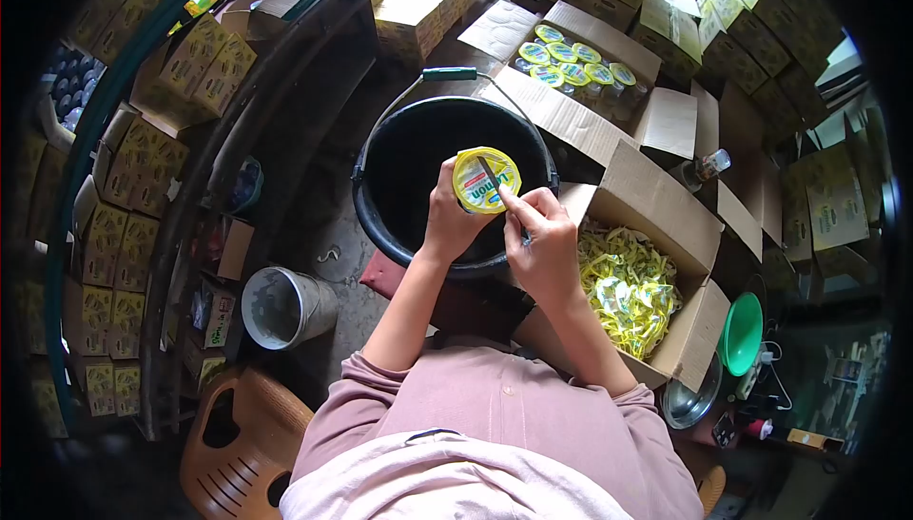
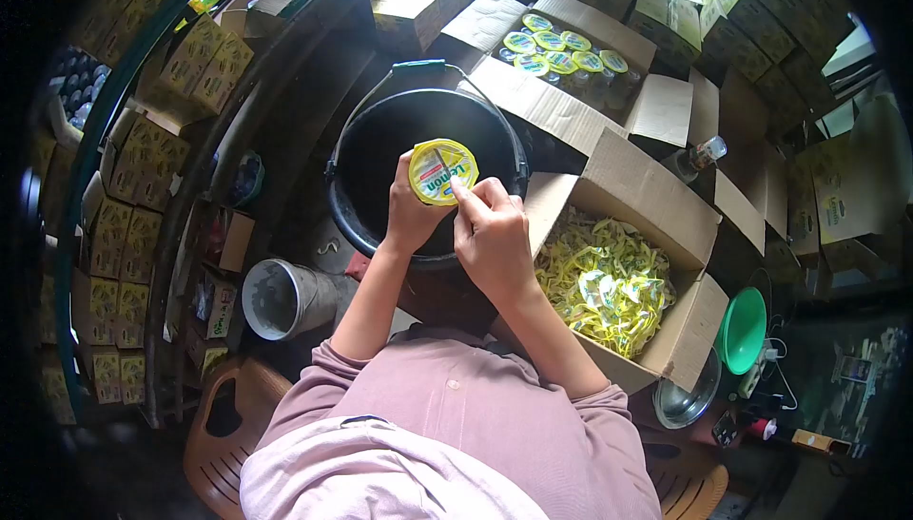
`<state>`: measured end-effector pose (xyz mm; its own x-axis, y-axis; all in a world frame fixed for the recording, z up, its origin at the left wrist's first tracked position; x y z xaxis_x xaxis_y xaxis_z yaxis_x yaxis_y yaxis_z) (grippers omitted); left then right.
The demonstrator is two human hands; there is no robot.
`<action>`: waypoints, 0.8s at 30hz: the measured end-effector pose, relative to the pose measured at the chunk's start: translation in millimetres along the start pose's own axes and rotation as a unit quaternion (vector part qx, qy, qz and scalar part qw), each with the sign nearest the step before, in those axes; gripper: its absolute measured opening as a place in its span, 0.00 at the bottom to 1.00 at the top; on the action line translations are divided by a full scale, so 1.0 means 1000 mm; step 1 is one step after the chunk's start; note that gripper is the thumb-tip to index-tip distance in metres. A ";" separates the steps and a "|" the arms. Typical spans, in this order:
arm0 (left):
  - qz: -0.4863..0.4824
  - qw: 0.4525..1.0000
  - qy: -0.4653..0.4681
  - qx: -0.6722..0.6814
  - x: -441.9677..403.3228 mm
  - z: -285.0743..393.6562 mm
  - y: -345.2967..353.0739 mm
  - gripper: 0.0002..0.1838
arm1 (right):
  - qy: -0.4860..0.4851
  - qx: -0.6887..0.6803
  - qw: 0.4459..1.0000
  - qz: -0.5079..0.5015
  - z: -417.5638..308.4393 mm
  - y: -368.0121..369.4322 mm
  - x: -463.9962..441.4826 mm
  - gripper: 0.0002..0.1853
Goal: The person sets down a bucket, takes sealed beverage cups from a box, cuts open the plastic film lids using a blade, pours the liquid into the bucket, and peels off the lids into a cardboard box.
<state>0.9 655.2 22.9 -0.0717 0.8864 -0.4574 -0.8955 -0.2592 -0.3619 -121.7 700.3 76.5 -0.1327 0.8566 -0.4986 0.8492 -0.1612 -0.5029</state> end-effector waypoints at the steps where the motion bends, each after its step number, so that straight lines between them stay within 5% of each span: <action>1: -0.003 1.000 -0.001 -0.002 0.000 0.000 0.000 0.32 | -0.009 0.005 1.000 0.004 -0.001 -0.001 0.000 0.16; 24: -0.023 1.000 0.004 -0.006 0.001 0.001 0.001 0.33 | -0.004 0.044 0.999 -0.015 -0.009 -0.001 0.000 0.15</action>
<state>-0.8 656.7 23.0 -0.0267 0.8945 -0.4463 -0.8926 -0.2223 -0.3922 -117.7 704.5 83.2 -0.1625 0.8580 -0.4872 0.7969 -0.1771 -0.5776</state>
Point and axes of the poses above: each hand's wrist, its own x-axis away from the middle knuckle, its own y-axis out of the palm, z = x × y, the point moved 3 cm from there along -x, towards the middle knuckle, and after that the axes turned 10 degrees about -x, right-handed, at the moved point
